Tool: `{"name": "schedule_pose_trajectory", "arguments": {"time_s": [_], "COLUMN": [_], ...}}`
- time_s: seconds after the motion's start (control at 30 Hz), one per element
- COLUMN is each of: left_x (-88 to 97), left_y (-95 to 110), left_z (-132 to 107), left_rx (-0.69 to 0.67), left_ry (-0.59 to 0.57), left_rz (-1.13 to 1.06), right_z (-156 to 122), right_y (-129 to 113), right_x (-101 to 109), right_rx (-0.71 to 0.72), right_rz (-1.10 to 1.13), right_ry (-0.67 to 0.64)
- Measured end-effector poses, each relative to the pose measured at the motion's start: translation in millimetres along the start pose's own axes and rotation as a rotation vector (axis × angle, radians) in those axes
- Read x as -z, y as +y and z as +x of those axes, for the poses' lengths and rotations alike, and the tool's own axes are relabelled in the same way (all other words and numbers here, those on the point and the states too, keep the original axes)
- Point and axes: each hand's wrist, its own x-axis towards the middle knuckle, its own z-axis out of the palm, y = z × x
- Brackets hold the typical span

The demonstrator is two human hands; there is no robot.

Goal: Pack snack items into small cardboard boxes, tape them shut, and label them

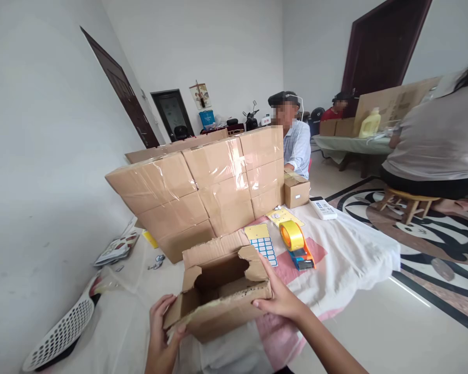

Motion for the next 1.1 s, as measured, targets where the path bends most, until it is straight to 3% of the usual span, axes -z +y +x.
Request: {"name": "schedule_pose_trajectory", "arguments": {"time_s": [0.2, 0.27, 0.37, 0.6, 0.8, 1.1], "left_x": [-21.0, -20.1, -14.9, -17.1, -27.6, -74.9], "left_y": [6.9, 13.7, 22.0, 27.8, 35.6, 42.6], "left_z": [-24.2, -20.6, -8.7, -0.7, -6.4, -19.4], "left_rx": [0.324, 0.297, 0.132, 0.034, 0.174, 0.233], "left_ry": [0.124, 0.089, -0.045, -0.077, -0.064, 0.12], "left_rz": [-0.313, -0.262, -0.106, -0.122, -0.203, -0.392], "right_z": [-0.8, -1.3, -2.3, -3.3, -6.5, -11.1], "right_y": [-2.0, -1.4, 1.3, 4.5, 7.5, 11.1], "right_x": [0.5, 0.7, 1.4, 2.6, 1.3, 2.0], "right_rx": [0.02, 0.028, 0.033, 0.043, -0.03, -0.089], "right_rz": [-0.027, -0.036, -0.052, -0.08, -0.018, 0.025], "right_ry": [0.014, 0.017, 0.01, 0.007, 0.022, 0.069]}}
